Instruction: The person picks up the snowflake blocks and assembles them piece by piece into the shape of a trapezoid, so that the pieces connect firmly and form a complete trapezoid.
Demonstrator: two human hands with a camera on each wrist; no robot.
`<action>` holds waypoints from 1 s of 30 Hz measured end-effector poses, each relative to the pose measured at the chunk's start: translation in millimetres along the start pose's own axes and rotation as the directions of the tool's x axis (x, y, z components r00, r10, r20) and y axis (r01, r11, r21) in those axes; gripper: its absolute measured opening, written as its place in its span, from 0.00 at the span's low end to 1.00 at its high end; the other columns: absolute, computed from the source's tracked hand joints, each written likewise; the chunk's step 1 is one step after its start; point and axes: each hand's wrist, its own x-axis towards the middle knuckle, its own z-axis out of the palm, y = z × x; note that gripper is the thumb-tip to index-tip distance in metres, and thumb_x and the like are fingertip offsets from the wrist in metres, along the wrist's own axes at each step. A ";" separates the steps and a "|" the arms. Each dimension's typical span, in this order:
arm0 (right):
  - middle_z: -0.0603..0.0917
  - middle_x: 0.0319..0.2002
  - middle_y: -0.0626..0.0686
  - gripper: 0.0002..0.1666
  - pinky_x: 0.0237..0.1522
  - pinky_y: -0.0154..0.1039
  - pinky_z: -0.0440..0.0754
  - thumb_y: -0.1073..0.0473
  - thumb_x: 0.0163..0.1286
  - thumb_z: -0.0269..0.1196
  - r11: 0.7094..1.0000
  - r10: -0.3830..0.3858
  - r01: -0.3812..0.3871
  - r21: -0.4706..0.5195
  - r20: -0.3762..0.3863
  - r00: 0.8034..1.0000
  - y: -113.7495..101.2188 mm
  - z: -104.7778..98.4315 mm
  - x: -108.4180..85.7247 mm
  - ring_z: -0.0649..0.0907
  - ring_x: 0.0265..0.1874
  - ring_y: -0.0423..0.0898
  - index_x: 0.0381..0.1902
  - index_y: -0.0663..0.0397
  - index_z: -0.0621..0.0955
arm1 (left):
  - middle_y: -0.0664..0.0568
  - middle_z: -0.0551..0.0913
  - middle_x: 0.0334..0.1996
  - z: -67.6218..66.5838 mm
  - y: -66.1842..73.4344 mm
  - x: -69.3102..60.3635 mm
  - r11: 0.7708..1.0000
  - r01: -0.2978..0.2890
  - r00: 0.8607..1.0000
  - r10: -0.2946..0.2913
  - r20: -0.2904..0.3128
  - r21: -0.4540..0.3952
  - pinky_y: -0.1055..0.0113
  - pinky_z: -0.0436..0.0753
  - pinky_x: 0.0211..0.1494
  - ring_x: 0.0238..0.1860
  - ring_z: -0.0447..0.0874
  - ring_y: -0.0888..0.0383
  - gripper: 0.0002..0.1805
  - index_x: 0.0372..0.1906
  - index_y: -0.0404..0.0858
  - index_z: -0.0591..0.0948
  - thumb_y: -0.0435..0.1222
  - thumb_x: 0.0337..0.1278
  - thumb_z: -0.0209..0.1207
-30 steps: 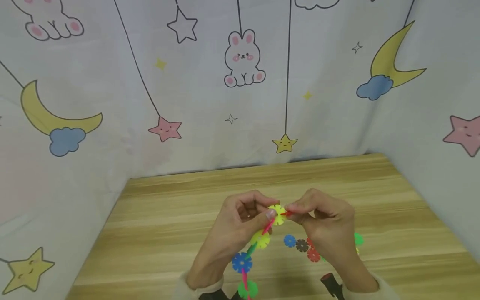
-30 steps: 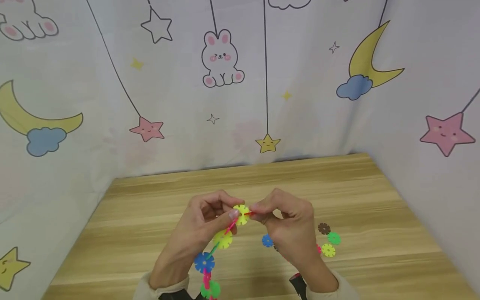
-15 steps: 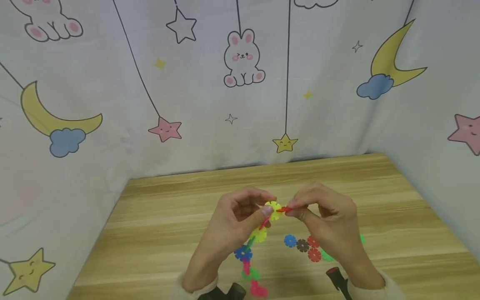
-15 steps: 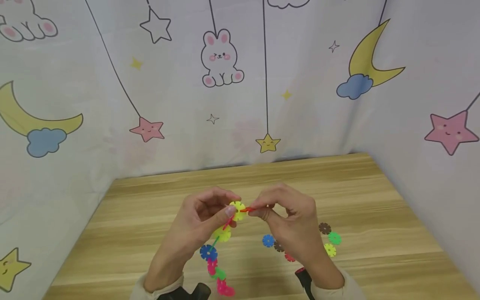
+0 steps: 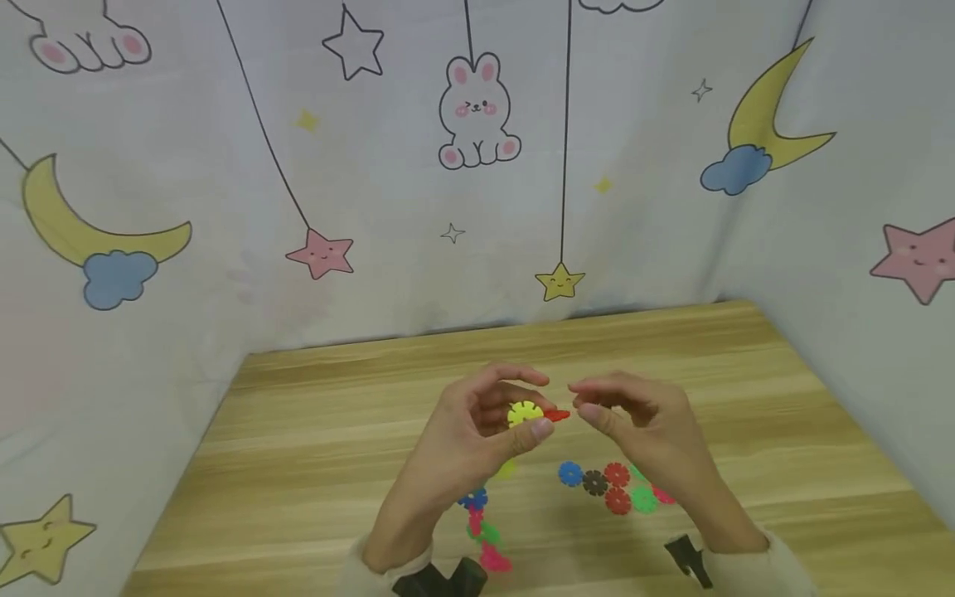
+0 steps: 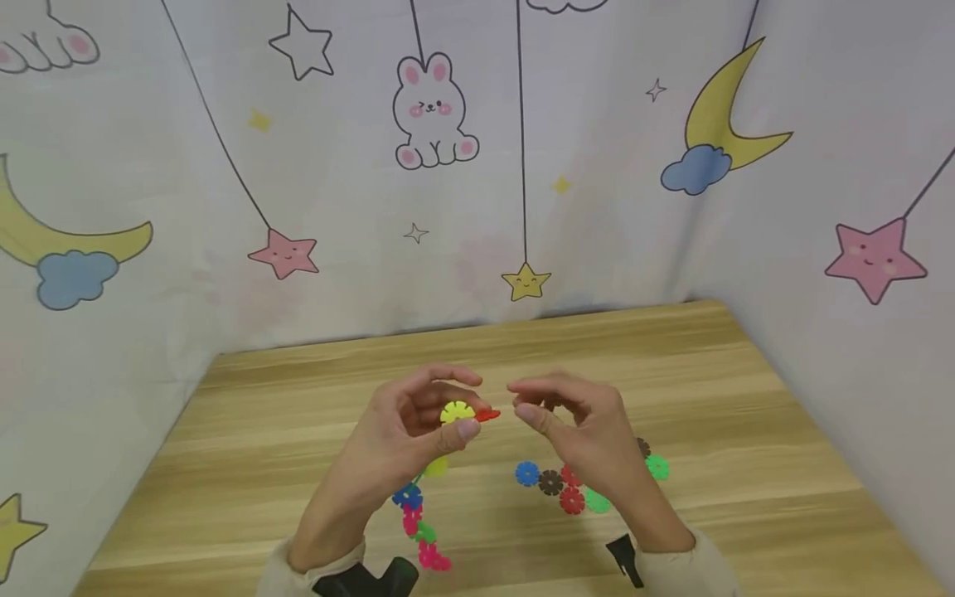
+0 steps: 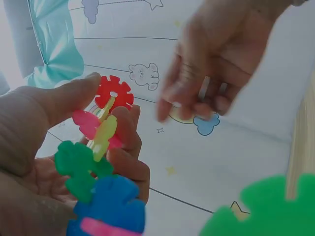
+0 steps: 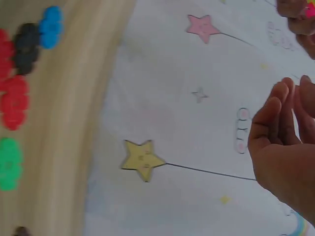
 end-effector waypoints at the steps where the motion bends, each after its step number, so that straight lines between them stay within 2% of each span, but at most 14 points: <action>1: 0.93 0.46 0.46 0.13 0.46 0.30 0.87 0.67 0.74 0.69 0.993 0.107 -0.107 -0.041 0.010 0.994 7.7 -2.0 -3.6 0.88 0.43 0.39 0.54 0.55 0.89 | 0.43 0.91 0.53 -0.4 0.0 -0.1 1.000 0.004 1.000 -0.004 0.000 -0.005 0.73 0.77 0.34 0.32 0.83 0.63 0.22 0.65 0.46 0.81 0.35 0.69 0.70; 2: 0.93 0.47 0.46 0.12 0.46 0.31 0.87 0.63 0.75 0.69 0.973 0.217 -0.214 -0.088 0.020 0.976 15.5 -3.5 -7.2 0.89 0.43 0.40 0.54 0.53 0.90 | 0.43 0.92 0.53 -0.9 0.0 0.0 1.000 0.010 1.000 -0.010 -0.002 -0.009 0.74 0.76 0.33 0.31 0.82 0.63 0.23 0.65 0.46 0.81 0.35 0.69 0.70; 3: 0.93 0.48 0.48 0.12 0.46 0.32 0.88 0.60 0.75 0.70 0.941 0.318 -0.311 -0.131 0.034 0.948 23.4 -4.5 -10.6 0.90 0.44 0.41 0.55 0.51 0.90 | 0.43 0.92 0.53 -1.3 -0.2 0.1 1.000 0.017 1.000 -0.017 -0.004 -0.014 0.74 0.76 0.33 0.31 0.82 0.63 0.23 0.66 0.46 0.81 0.35 0.69 0.70; 5: 0.93 0.48 0.52 0.13 0.44 0.34 0.89 0.58 0.75 0.71 0.884 0.446 -0.427 -0.189 0.070 0.892 40.3 -4.5 -15.8 0.90 0.44 0.44 0.55 0.53 0.90 | 0.45 0.92 0.54 -1.9 -0.4 0.5 0.999 0.033 0.999 -0.033 -0.013 -0.017 0.74 0.77 0.34 0.32 0.83 0.63 0.23 0.66 0.47 0.81 0.35 0.69 0.70; 7: 0.93 0.47 0.55 0.14 0.41 0.35 0.88 0.59 0.72 0.72 0.848 0.505 -0.468 -0.250 0.110 0.856 54.3 -2.5 -19.7 0.89 0.41 0.45 0.54 0.55 0.90 | 0.45 0.92 0.54 -2.4 -0.1 0.9 0.999 0.043 0.999 -0.044 -0.025 -0.020 0.73 0.78 0.35 0.33 0.84 0.62 0.23 0.66 0.47 0.81 0.35 0.69 0.71; 10: 0.93 0.49 0.55 0.17 0.40 0.34 0.87 0.60 0.68 0.75 0.829 0.519 -0.430 -0.358 0.203 0.831 68.8 3.8 -23.6 0.88 0.39 0.41 0.55 0.55 0.89 | 0.47 0.91 0.55 -3.1 0.1 1.2 0.998 0.051 0.998 -0.052 -0.046 -0.025 0.72 0.80 0.38 0.37 0.87 0.60 0.23 0.66 0.49 0.81 0.36 0.69 0.71; 12: 0.93 0.51 0.53 0.21 0.42 0.34 0.86 0.59 0.65 0.77 0.823 0.504 -0.368 -0.432 0.258 0.824 73.9 8.6 -25.1 0.87 0.40 0.40 0.55 0.54 0.88 | 0.46 0.92 0.55 -3.6 0.1 1.0 0.998 0.046 0.997 -0.047 -0.054 -0.034 0.72 0.79 0.38 0.39 0.89 0.58 0.23 0.66 0.49 0.81 0.36 0.69 0.71; 15: 0.92 0.54 0.52 0.24 0.52 0.43 0.89 0.60 0.63 0.79 0.804 0.481 -0.278 -0.525 0.302 0.823 76.7 15.7 -26.6 0.89 0.47 0.46 0.57 0.55 0.87 | 0.47 0.92 0.55 -4.3 -0.2 0.7 0.998 0.042 0.997 -0.045 -0.061 -0.045 0.73 0.77 0.37 0.40 0.90 0.58 0.23 0.65 0.50 0.81 0.36 0.69 0.71; 18: 0.91 0.51 0.49 0.21 0.55 0.47 0.88 0.65 0.62 0.78 0.790 0.413 -0.151 -0.594 0.334 0.847 77.2 20.9 -25.9 0.87 0.50 0.48 0.53 0.54 0.87 | 0.47 0.92 0.56 -5.0 0.3 1.1 0.998 0.041 0.997 -0.044 -0.061 -0.051 0.73 0.78 0.37 0.39 0.90 0.59 0.22 0.65 0.50 0.82 0.37 0.69 0.71; 19: 0.90 0.49 0.48 0.20 0.56 0.47 0.87 0.66 0.62 0.77 0.788 0.392 -0.118 -0.604 0.344 0.853 77.4 22.1 -25.8 0.86 0.50 0.48 0.52 0.53 0.87 | 0.48 0.92 0.56 -5.1 0.5 1.3 0.998 0.043 0.997 -0.046 -0.062 -0.051 0.73 0.78 0.38 0.39 0.90 0.59 0.22 0.65 0.50 0.82 0.37 0.69 0.71; 22: 0.87 0.42 0.44 0.16 0.47 0.38 0.84 0.69 0.62 0.77 0.798 0.349 -0.063 -0.600 0.374 0.859 78.6 23.6 -24.3 0.82 0.43 0.42 0.45 0.49 0.87 | 0.48 0.92 0.56 -5.3 1.6 1.8 0.997 0.052 0.996 -0.055 -0.067 -0.050 0.72 0.81 0.40 0.42 0.92 0.58 0.22 0.64 0.51 0.82 0.37 0.69 0.71; 26: 0.86 0.38 0.43 0.13 0.44 0.32 0.83 0.68 0.63 0.76 0.841 0.392 -0.173 -0.513 0.355 0.849 77.5 20.4 -19.2 0.82 0.39 0.37 0.40 0.47 0.86 | 0.48 0.91 0.56 -5.8 2.1 2.0 0.997 0.057 0.995 -0.060 -0.076 -0.044 0.71 0.81 0.40 0.42 0.91 0.57 0.22 0.64 0.51 0.83 0.37 0.68 0.71; 28: 0.87 0.37 0.43 0.10 0.42 0.31 0.84 0.66 0.65 0.76 0.857 0.417 -0.251 -0.450 0.319 0.851 70.7 17.3 -15.7 0.83 0.37 0.36 0.40 0.48 0.87 | 0.49 0.91 0.56 -6.0 1.6 1.1 0.997 0.060 0.995 -0.063 -0.075 -0.039 0.71 0.82 0.40 0.41 0.90 0.58 0.22 0.64 0.51 0.83 0.37 0.68 0.71; 30: 0.89 0.36 0.43 0.09 0.42 0.32 0.86 0.63 0.66 0.76 0.870 0.424 -0.306 -0.387 0.269 0.865 58.6 13.9 -11.9 0.85 0.36 0.36 0.42 0.48 0.88 | 0.49 0.91 0.57 -5.9 0.5 -0.1 0.998 0.055 0.996 -0.057 -0.068 -0.029 0.72 0.81 0.40 0.39 0.88 0.58 0.21 0.64 0.51 0.84 0.37 0.69 0.71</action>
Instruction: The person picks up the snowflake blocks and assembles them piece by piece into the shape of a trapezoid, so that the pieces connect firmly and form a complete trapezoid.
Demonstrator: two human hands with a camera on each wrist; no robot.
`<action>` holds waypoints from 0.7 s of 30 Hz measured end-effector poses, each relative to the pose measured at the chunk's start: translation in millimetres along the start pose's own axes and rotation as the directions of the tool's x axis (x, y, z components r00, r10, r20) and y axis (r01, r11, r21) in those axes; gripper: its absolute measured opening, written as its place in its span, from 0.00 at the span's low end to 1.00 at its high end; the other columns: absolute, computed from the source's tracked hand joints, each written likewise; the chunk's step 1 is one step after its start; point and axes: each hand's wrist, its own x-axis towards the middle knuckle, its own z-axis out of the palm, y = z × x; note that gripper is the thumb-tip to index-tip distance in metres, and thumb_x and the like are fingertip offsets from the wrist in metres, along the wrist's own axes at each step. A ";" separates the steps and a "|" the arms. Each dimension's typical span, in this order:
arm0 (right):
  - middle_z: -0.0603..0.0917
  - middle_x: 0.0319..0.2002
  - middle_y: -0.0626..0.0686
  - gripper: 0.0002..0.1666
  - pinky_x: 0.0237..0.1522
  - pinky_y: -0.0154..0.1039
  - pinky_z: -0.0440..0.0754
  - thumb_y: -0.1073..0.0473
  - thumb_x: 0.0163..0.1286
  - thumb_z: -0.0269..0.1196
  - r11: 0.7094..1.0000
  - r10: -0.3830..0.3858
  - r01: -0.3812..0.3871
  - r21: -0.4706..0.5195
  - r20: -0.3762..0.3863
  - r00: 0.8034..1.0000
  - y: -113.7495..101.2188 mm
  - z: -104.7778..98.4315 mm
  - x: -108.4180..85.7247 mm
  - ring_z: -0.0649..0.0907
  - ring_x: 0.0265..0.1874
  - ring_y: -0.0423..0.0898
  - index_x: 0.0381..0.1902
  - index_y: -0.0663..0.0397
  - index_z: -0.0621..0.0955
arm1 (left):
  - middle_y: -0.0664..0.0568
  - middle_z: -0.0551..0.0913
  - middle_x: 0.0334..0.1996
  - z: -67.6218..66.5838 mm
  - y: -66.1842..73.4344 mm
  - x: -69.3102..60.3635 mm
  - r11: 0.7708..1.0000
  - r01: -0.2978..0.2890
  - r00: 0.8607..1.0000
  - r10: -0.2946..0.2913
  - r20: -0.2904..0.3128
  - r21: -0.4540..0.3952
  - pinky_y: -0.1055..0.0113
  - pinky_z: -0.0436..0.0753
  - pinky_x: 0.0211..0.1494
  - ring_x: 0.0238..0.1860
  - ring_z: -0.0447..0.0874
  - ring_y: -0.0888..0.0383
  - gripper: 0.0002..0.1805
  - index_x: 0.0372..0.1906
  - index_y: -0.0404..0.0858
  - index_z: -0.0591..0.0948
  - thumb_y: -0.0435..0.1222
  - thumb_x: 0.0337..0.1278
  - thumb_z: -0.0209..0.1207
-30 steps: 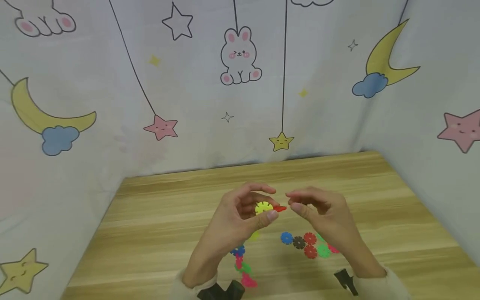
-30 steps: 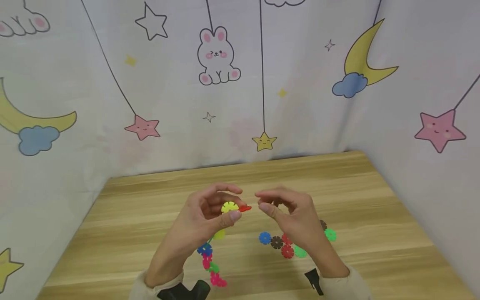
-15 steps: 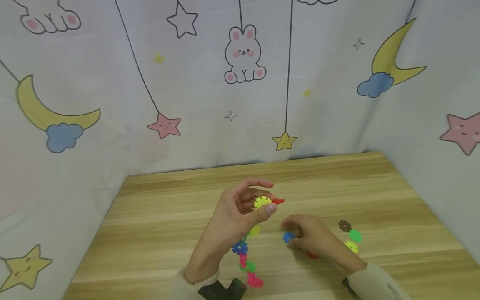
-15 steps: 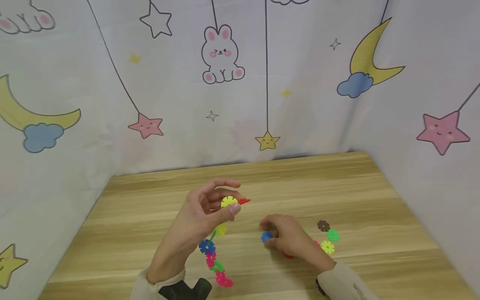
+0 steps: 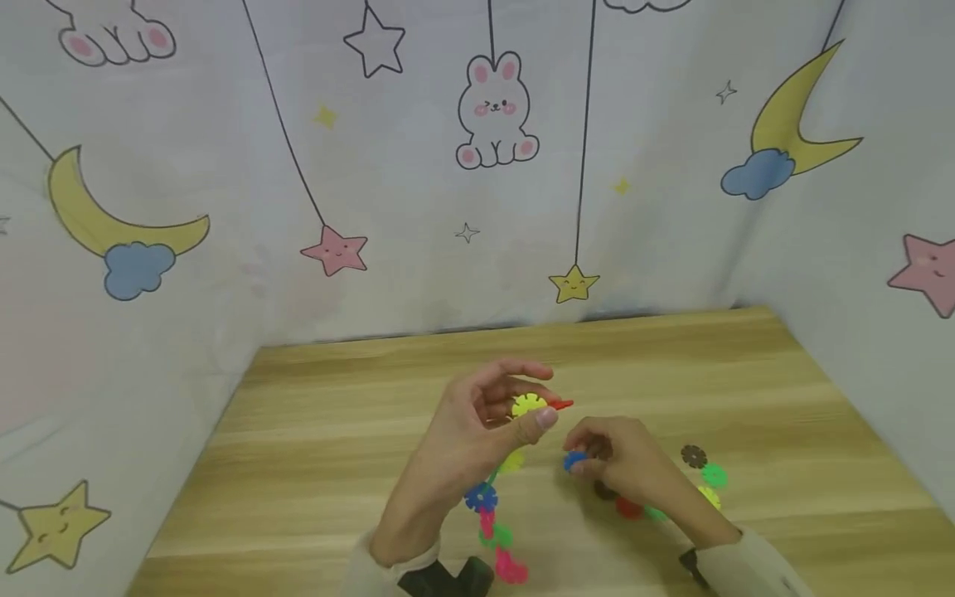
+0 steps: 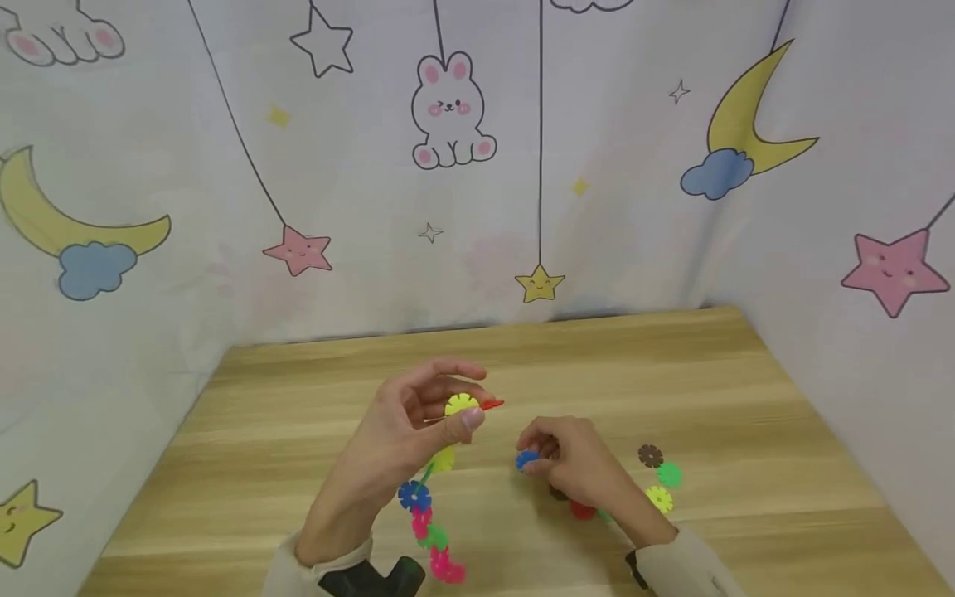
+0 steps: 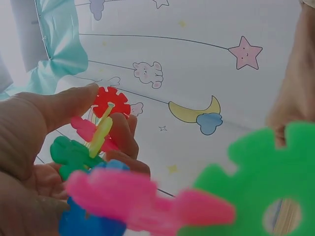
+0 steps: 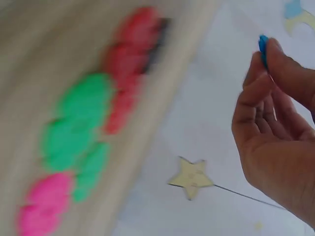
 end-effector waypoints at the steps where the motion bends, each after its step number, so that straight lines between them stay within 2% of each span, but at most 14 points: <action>1: 0.89 0.36 0.44 0.08 0.41 0.32 0.87 0.61 0.67 0.76 0.999 0.007 -0.005 0.040 -0.029 1.000 -6.9 -4.3 -2.3 0.86 0.35 0.36 0.42 0.48 0.89 | 0.49 0.91 0.57 0.3 -0.6 -0.5 1.000 -0.005 1.000 0.005 0.005 0.005 0.72 0.80 0.39 0.38 0.87 0.58 0.21 0.63 0.50 0.84 0.38 0.69 0.71; 4: 0.91 0.33 0.45 0.06 0.35 0.34 0.86 0.57 0.69 0.76 0.991 -0.005 0.023 0.131 -0.137 0.991 -30.8 -16.7 -9.6 0.87 0.32 0.39 0.43 0.46 0.90 | 0.49 0.90 0.58 1.0 -2.3 -1.4 0.999 -0.036 0.999 0.035 0.026 0.015 0.73 0.77 0.37 0.40 0.85 0.58 0.20 0.63 0.49 0.85 0.37 0.70 0.71; 7: 0.91 0.32 0.45 0.05 0.30 0.35 0.85 0.60 0.70 0.75 0.973 -0.082 0.131 0.192 -0.244 0.966 -52.6 -25.0 -16.9 0.88 0.29 0.42 0.42 0.47 0.91 | 0.47 0.89 0.58 0.7 -2.8 -2.0 0.998 -0.071 0.997 0.070 0.041 0.003 0.73 0.78 0.38 0.44 0.85 0.57 0.20 0.63 0.47 0.86 0.36 0.69 0.71; 9: 0.91 0.32 0.44 0.06 0.28 0.36 0.84 0.65 0.70 0.74 0.953 -0.143 0.217 0.213 -0.315 0.938 -63.5 -27.6 -21.5 0.88 0.27 0.42 0.43 0.49 0.91 | 0.47 0.88 0.58 0.3 -2.7 -2.4 0.996 -0.089 0.995 0.089 0.050 -0.010 0.73 0.82 0.41 0.47 0.86 0.56 0.21 0.64 0.46 0.86 0.35 0.68 0.71; 11: 0.92 0.34 0.42 0.10 0.28 0.35 0.85 0.70 0.68 0.73 0.930 -0.205 0.302 0.210 -0.386 0.900 -71.6 -28.1 -25.3 0.89 0.27 0.41 0.44 0.52 0.91 | 0.46 0.88 0.58 -0.3 -2.0 -3.1 0.995 -0.094 0.994 0.095 0.056 -0.023 0.71 0.86 0.44 0.49 0.87 0.57 0.22 0.63 0.45 0.86 0.34 0.67 0.72; 15: 0.93 0.34 0.41 0.14 0.27 0.32 0.83 0.77 0.66 0.71 0.871 -0.298 0.446 0.205 -0.502 0.812 -80.8 -26.9 -28.9 0.89 0.26 0.39 0.46 0.60 0.90 | 0.43 0.88 0.56 -0.8 -0.8 -4.3 0.991 -0.128 0.989 0.130 0.065 -0.035 0.68 0.89 0.46 0.45 0.89 0.57 0.22 0.63 0.44 0.86 0.33 0.65 0.73; 16: 0.93 0.34 0.40 0.14 0.26 0.31 0.83 0.77 0.66 0.71 0.864 -0.310 0.464 0.198 -0.517 0.798 -82.3 -27.0 -29.3 0.88 0.26 0.39 0.46 0.60 0.90 | 0.42 0.89 0.55 -0.9 -0.3 -4.5 0.989 -0.143 0.987 0.145 0.067 -0.034 0.68 0.89 0.45 0.44 0.89 0.57 0.21 0.62 0.43 0.86 0.34 0.65 0.73; 18: 0.93 0.34 0.39 0.13 0.25 0.31 0.82 0.78 0.67 0.70 0.850 -0.329 0.491 0.192 -0.535 0.778 -84.8 -27.7 -29.3 0.88 0.26 0.38 0.46 0.62 0.90 | 0.42 0.89 0.53 -0.8 1.0 -5.1 0.985 -0.171 0.983 0.173 0.068 -0.027 0.67 0.89 0.45 0.43 0.90 0.57 0.21 0.62 0.43 0.86 0.34 0.65 0.73; 21: 0.92 0.35 0.38 0.11 0.26 0.29 0.84 0.78 0.68 0.69 0.836 -0.335 0.510 0.202 -0.547 0.767 -88.4 -29.7 -29.3 0.88 0.26 0.37 0.45 0.65 0.90 | 0.44 0.90 0.54 -0.9 3.8 -5.6 0.981 -0.195 0.979 0.195 0.055 0.001 0.66 0.90 0.48 0.46 0.90 0.55 0.22 0.62 0.43 0.86 0.35 0.64 0.74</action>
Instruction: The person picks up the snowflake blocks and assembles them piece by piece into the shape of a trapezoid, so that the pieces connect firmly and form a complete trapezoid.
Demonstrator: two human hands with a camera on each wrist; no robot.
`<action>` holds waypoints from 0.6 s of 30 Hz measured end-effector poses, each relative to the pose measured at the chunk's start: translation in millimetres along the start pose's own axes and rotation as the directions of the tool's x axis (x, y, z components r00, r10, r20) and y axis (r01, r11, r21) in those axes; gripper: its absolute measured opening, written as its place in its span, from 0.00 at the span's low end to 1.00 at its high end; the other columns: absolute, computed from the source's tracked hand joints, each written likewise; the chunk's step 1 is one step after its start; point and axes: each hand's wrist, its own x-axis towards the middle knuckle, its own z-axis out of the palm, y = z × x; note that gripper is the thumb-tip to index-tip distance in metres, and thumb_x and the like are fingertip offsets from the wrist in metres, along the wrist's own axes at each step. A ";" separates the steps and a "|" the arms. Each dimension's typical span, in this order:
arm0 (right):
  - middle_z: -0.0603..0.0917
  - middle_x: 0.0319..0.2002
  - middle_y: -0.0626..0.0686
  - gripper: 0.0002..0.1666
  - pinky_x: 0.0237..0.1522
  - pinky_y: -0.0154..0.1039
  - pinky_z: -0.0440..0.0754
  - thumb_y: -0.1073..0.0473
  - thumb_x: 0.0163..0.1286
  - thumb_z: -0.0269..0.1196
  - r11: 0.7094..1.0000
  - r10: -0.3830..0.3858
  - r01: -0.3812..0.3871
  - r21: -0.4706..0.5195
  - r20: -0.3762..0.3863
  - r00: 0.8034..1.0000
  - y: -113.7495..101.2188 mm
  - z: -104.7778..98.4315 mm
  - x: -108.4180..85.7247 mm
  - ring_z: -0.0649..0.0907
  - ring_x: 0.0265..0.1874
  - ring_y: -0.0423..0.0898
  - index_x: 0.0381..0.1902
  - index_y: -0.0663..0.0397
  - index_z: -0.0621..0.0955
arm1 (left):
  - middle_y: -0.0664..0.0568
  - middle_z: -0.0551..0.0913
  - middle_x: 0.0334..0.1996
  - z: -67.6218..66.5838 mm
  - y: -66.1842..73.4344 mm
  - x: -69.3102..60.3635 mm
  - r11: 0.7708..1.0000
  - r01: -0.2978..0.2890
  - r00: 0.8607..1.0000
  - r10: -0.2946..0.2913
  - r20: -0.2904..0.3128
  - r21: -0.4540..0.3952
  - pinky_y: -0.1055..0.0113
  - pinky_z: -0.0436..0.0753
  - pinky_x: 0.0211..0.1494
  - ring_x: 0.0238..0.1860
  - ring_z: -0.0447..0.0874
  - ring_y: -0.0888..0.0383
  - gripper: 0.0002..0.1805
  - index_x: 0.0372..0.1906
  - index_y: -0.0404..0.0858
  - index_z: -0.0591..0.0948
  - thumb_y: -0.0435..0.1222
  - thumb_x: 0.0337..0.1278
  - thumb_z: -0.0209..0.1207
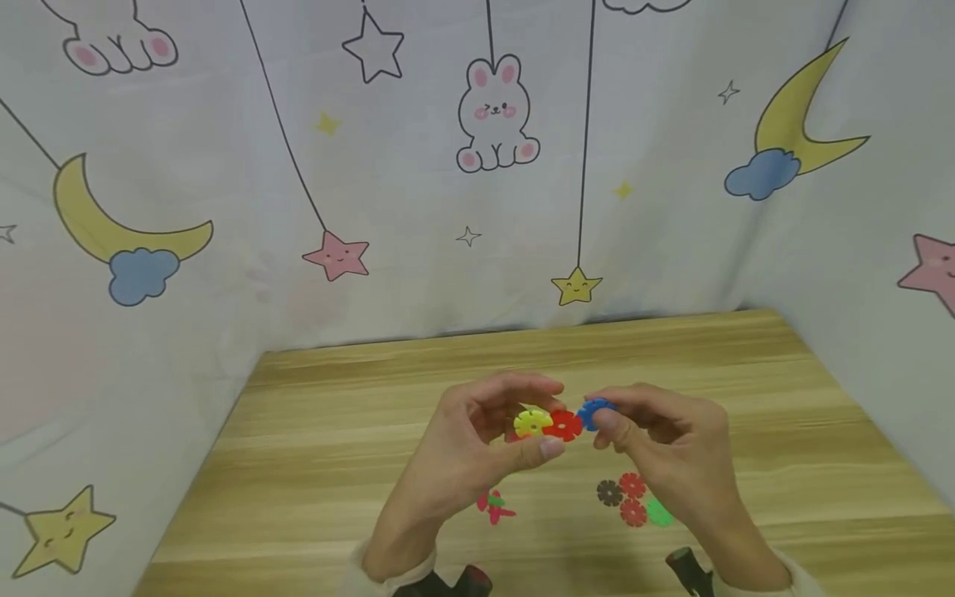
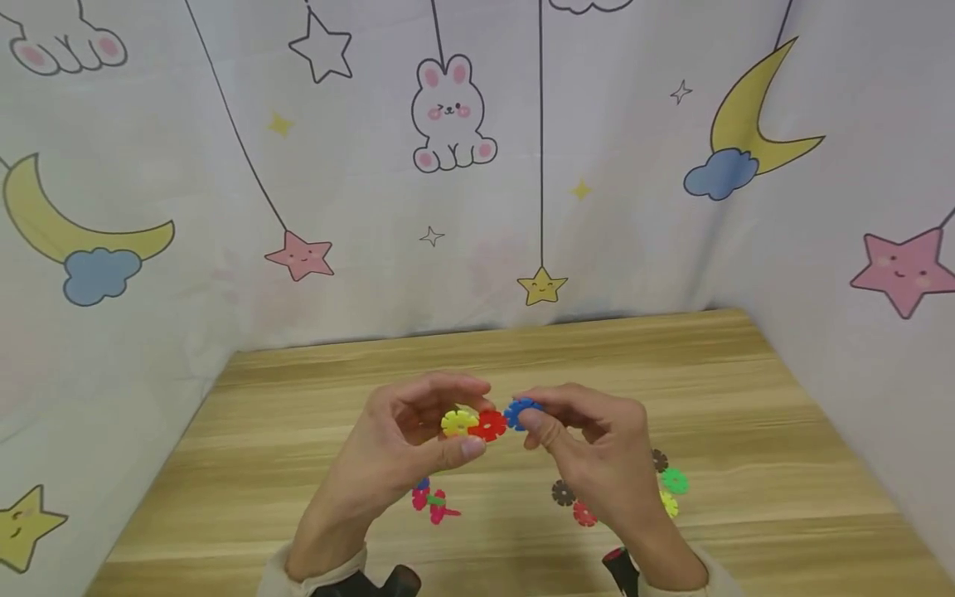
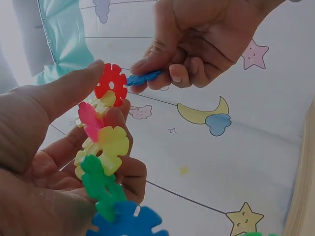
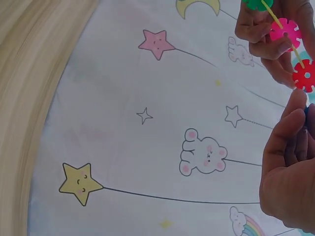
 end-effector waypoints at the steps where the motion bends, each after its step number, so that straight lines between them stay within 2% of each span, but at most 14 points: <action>1: 0.92 0.35 0.37 0.11 0.27 0.29 0.85 0.78 0.68 0.69 1.000 0.003 -0.003 0.004 -0.002 1.000 -1.4 0.2 0.2 0.88 0.26 0.36 0.45 0.65 0.89 | 0.44 0.90 0.54 -0.2 0.9 -0.2 1.000 -0.001 1.000 0.001 -0.007 0.008 0.66 0.90 0.50 0.48 0.90 0.54 0.22 0.62 0.42 0.86 0.34 0.64 0.74; 4: 0.92 0.35 0.40 0.11 0.27 0.30 0.86 0.80 0.67 0.68 0.998 -0.014 0.015 0.054 -0.006 1.000 -3.9 1.7 0.9 0.87 0.25 0.38 0.45 0.68 0.89 | 0.47 0.90 0.56 -1.0 3.3 -0.7 0.999 0.006 1.000 -0.005 -0.027 0.036 0.65 0.90 0.54 0.53 0.90 0.51 0.23 0.62 0.41 0.86 0.33 0.63 0.75; 11: 0.91 0.32 0.39 0.12 0.25 0.31 0.84 0.79 0.67 0.69 1.000 0.008 -0.008 0.009 0.021 1.000 -6.6 5.1 1.6 0.85 0.23 0.38 0.44 0.65 0.90 | 0.46 0.92 0.51 -3.9 3.5 -1.8 0.997 -0.003 1.000 0.005 -0.030 0.078 0.63 0.90 0.58 0.54 0.91 0.50 0.23 0.60 0.42 0.86 0.31 0.61 0.75; 15: 0.91 0.33 0.39 0.12 0.26 0.31 0.84 0.80 0.67 0.68 1.000 -0.012 0.011 0.029 0.040 0.999 -8.2 7.9 3.0 0.85 0.23 0.38 0.44 0.65 0.90 | 0.45 0.93 0.50 -5.4 4.2 -1.9 0.997 -0.002 1.000 0.004 -0.027 0.073 0.62 0.90 0.60 0.55 0.91 0.52 0.22 0.61 0.42 0.86 0.32 0.61 0.75; 18: 0.90 0.31 0.42 0.13 0.27 0.32 0.84 0.81 0.66 0.68 0.996 -0.029 0.024 0.083 0.058 0.998 -8.0 10.3 4.5 0.85 0.23 0.39 0.44 0.65 0.90 | 0.43 0.92 0.50 -6.2 4.9 -2.5 0.999 -0.004 1.000 0.005 -0.024 0.048 0.62 0.90 0.60 0.56 0.91 0.53 0.22 0.60 0.41 0.86 0.31 0.62 0.75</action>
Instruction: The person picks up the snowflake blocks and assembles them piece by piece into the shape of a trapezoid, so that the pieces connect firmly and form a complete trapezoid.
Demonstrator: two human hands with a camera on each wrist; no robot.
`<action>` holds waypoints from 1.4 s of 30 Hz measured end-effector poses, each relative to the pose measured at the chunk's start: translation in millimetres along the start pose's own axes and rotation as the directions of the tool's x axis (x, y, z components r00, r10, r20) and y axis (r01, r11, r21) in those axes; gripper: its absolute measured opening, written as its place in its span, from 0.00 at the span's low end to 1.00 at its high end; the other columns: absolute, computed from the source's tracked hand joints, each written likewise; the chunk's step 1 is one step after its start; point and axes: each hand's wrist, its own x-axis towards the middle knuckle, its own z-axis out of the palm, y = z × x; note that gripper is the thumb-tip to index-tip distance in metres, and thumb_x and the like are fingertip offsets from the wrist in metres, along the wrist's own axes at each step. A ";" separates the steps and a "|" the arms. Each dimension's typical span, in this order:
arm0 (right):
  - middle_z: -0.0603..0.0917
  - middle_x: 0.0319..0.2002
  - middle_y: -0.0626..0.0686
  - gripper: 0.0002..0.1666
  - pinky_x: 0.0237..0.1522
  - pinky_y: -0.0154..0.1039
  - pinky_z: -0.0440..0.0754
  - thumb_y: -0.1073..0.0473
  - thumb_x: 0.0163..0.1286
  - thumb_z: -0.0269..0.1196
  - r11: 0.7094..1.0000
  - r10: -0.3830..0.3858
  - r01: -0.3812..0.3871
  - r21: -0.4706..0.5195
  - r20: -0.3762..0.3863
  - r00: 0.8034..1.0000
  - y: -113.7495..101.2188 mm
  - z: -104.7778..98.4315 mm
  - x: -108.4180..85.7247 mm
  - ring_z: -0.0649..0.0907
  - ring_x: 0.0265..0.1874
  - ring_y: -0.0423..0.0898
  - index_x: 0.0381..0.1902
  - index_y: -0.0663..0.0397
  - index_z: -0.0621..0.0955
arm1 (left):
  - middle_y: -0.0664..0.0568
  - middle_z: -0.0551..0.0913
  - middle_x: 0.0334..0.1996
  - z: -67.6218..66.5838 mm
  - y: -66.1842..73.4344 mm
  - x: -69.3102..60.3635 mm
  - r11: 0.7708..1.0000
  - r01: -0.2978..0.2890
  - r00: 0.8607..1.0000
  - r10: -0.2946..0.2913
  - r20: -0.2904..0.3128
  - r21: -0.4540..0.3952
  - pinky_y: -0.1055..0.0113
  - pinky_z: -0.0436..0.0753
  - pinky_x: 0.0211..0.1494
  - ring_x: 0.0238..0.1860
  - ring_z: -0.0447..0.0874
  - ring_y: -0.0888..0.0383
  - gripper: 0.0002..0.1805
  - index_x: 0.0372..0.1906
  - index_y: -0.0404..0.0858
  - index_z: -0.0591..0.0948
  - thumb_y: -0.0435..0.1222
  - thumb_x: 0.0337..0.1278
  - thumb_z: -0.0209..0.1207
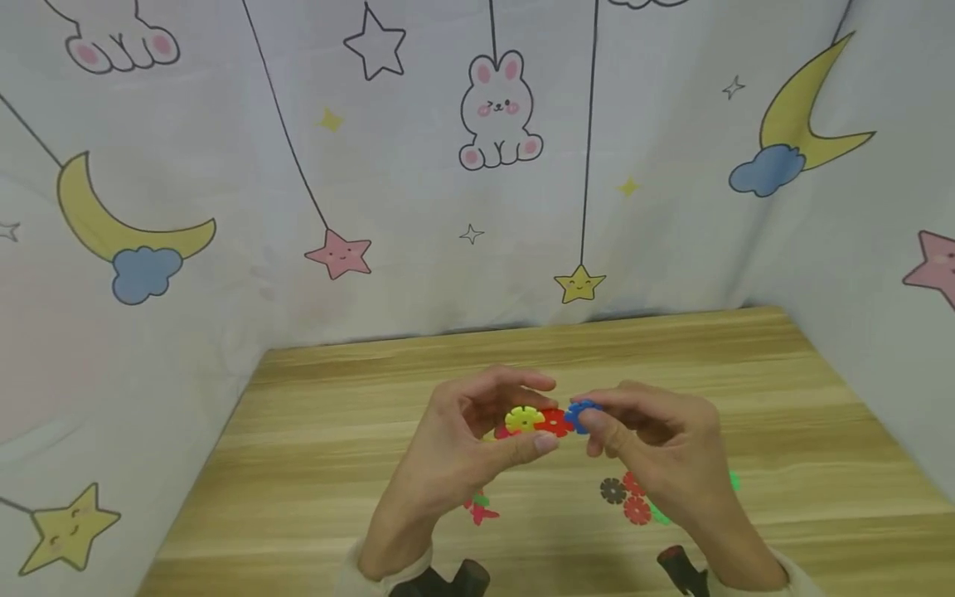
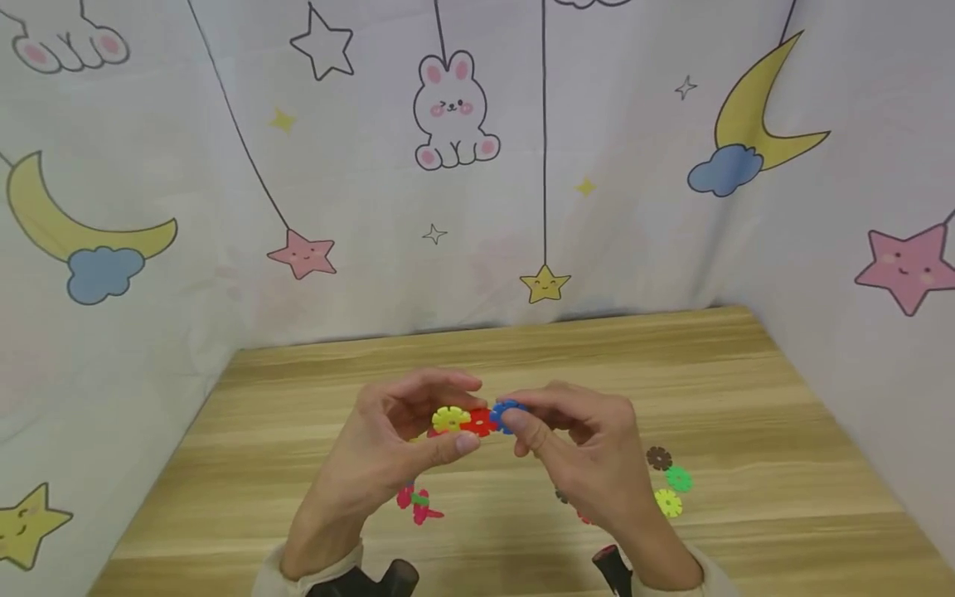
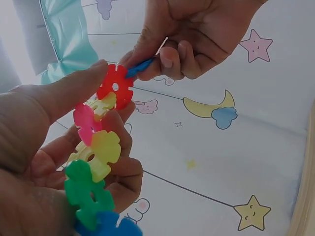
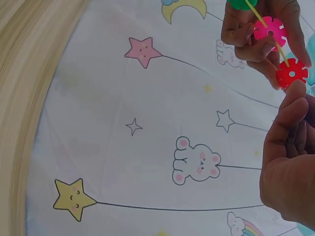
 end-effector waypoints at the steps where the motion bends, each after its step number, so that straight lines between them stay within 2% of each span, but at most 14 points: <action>1: 0.89 0.30 0.43 0.14 0.26 0.32 0.84 0.81 0.66 0.67 1.000 0.005 -0.005 0.018 0.006 1.000 0.1 0.2 0.6 0.86 0.23 0.39 0.44 0.65 0.90 | 0.42 0.92 0.50 0.1 0.1 0.2 1.000 -0.004 1.000 0.004 0.002 -0.009 0.62 0.90 0.60 0.55 0.91 0.53 0.22 0.60 0.40 0.86 0.31 0.62 0.75; 6: 0.89 0.28 0.45 0.13 0.26 0.34 0.83 0.81 0.67 0.67 0.995 0.061 -0.060 0.073 -0.002 0.998 -0.8 3.6 0.5 0.87 0.23 0.41 0.45 0.66 0.90 | 0.37 0.90 0.51 1.9 -1.2 1.4 0.997 -0.017 1.000 0.018 0.012 -0.069 0.63 0.91 0.56 0.53 0.90 0.54 0.22 0.59 0.37 0.86 0.28 0.60 0.75; 12: 0.91 0.30 0.42 0.12 0.27 0.35 0.85 0.80 0.68 0.67 0.990 0.123 -0.119 0.075 -0.040 0.992 -2.4 8.7 0.1 0.87 0.24 0.43 0.46 0.67 0.90 | 0.34 0.87 0.54 5.5 -2.7 3.5 0.989 -0.001 1.000 0.002 0.005 -0.150 0.62 0.93 0.52 0.53 0.89 0.57 0.21 0.58 0.34 0.86 0.26 0.60 0.74; 15: 0.92 0.31 0.42 0.13 0.29 0.34 0.86 0.78 0.69 0.67 0.989 0.132 -0.129 0.073 -0.038 0.991 -3.0 9.7 0.5 0.87 0.25 0.43 0.49 0.66 0.89 | 0.36 0.88 0.54 4.2 -2.1 2.3 0.991 0.009 1.000 -0.011 -0.014 -0.132 0.63 0.93 0.52 0.54 0.89 0.57 0.21 0.58 0.35 0.86 0.26 0.60 0.74; 18: 0.92 0.32 0.43 0.16 0.30 0.33 0.87 0.76 0.71 0.68 0.991 0.121 -0.119 0.062 -0.027 0.992 -3.3 7.8 1.1 0.87 0.25 0.42 0.55 0.64 0.87 | 0.40 0.89 0.54 2.4 -1.3 1.9 0.997 0.010 0.999 -0.013 -0.033 -0.079 0.64 0.91 0.55 0.55 0.89 0.54 0.21 0.59 0.39 0.86 0.29 0.61 0.74; 22: 0.91 0.31 0.42 0.20 0.29 0.33 0.86 0.77 0.71 0.67 0.995 0.087 -0.087 0.044 -0.014 0.996 -3.6 4.8 2.2 0.86 0.24 0.41 0.60 0.67 0.84 | 0.48 0.91 0.52 1.1 -0.3 2.1 1.000 0.011 1.000 -0.010 -0.015 0.023 0.62 0.88 0.59 0.55 0.88 0.50 0.19 0.58 0.43 0.87 0.33 0.64 0.73; 24: 0.91 0.30 0.43 0.20 0.28 0.34 0.85 0.78 0.71 0.66 0.995 0.088 -0.088 0.043 -0.006 0.996 -4.2 4.6 2.2 0.87 0.23 0.41 0.59 0.68 0.83 | 0.48 0.91 0.51 1.4 -0.1 2.3 0.999 0.005 1.000 -0.006 0.006 0.048 0.62 0.88 0.57 0.52 0.88 0.50 0.16 0.57 0.43 0.88 0.34 0.65 0.72; 26: 0.91 0.29 0.43 0.19 0.28 0.35 0.86 0.77 0.71 0.67 0.994 0.105 -0.105 0.038 0.007 0.994 -4.5 5.3 1.3 0.88 0.24 0.41 0.58 0.67 0.83 | 0.48 0.92 0.49 2.5 -0.1 2.4 0.999 0.021 1.000 -0.022 0.020 0.046 0.62 0.89 0.53 0.48 0.89 0.53 0.13 0.54 0.43 0.89 0.35 0.67 0.71; 30: 0.92 0.29 0.46 0.20 0.28 0.36 0.86 0.76 0.72 0.66 0.991 0.120 -0.121 0.057 0.032 0.992 -0.2 5.9 -2.1 0.89 0.24 0.42 0.59 0.63 0.83 | 0.44 0.92 0.43 5.3 -2.2 3.9 0.998 0.057 0.998 -0.056 0.033 -0.015 0.63 0.92 0.49 0.39 0.90 0.60 0.07 0.49 0.40 0.90 0.34 0.70 0.69; 34: 0.92 0.31 0.48 0.18 0.27 0.36 0.85 0.77 0.75 0.62 0.992 0.094 -0.097 0.078 0.046 0.995 12.5 1.3 -6.2 0.88 0.26 0.43 0.60 0.65 0.82 | 0.39 0.91 0.40 5.2 -4.6 4.8 0.996 0.082 0.996 -0.082 0.024 -0.028 0.62 0.92 0.47 0.36 0.91 0.61 0.06 0.46 0.36 0.91 0.33 0.70 0.69; 37: 0.93 0.33 0.49 0.15 0.28 0.37 0.86 0.74 0.78 0.59 0.989 0.147 -0.147 -0.002 0.053 0.988 23.9 -7.9 -9.8 0.89 0.28 0.42 0.58 0.63 0.83 | 0.39 0.92 0.41 3.7 -5.1 4.6 0.994 0.105 0.994 -0.105 0.004 -0.004 0.64 0.92 0.46 0.36 0.92 0.61 0.07 0.46 0.36 0.91 0.34 0.69 0.70; 39: 0.93 0.35 0.50 0.12 0.31 0.35 0.87 0.70 0.79 0.61 0.967 0.234 -0.226 -0.120 0.051 0.971 31.6 -15.9 -13.4 0.91 0.31 0.41 0.56 0.59 0.84 | 0.39 0.92 0.41 2.8 -5.0 4.6 0.993 0.119 0.993 -0.119 -0.003 0.001 0.64 0.92 0.46 0.37 0.92 0.61 0.07 0.47 0.36 0.91 0.34 0.69 0.70; 40: 0.93 0.36 0.49 0.11 0.33 0.35 0.88 0.67 0.79 0.63 0.940 0.292 -0.277 -0.198 0.049 0.955 35.3 -20.0 -15.6 0.90 0.32 0.39 0.55 0.56 0.85 | 0.39 0.93 0.42 2.5 -4.7 4.6 0.992 0.124 0.992 -0.124 -0.003 0.000 0.64 0.92 0.46 0.37 0.93 0.61 0.08 0.48 0.36 0.91 0.34 0.70 0.70; 42: 0.93 0.38 0.47 0.09 0.34 0.33 0.87 0.62 0.78 0.67 0.860 0.400 -0.354 -0.369 0.055 0.915 44.0 -28.4 -21.0 0.89 0.33 0.36 0.53 0.49 0.87 | 0.38 0.93 0.42 2.3 -3.9 4.8 0.990 0.138 0.990 -0.138 0.000 -0.008 0.64 0.92 0.45 0.36 0.93 0.61 0.08 0.49 0.36 0.90 0.34 0.70 0.69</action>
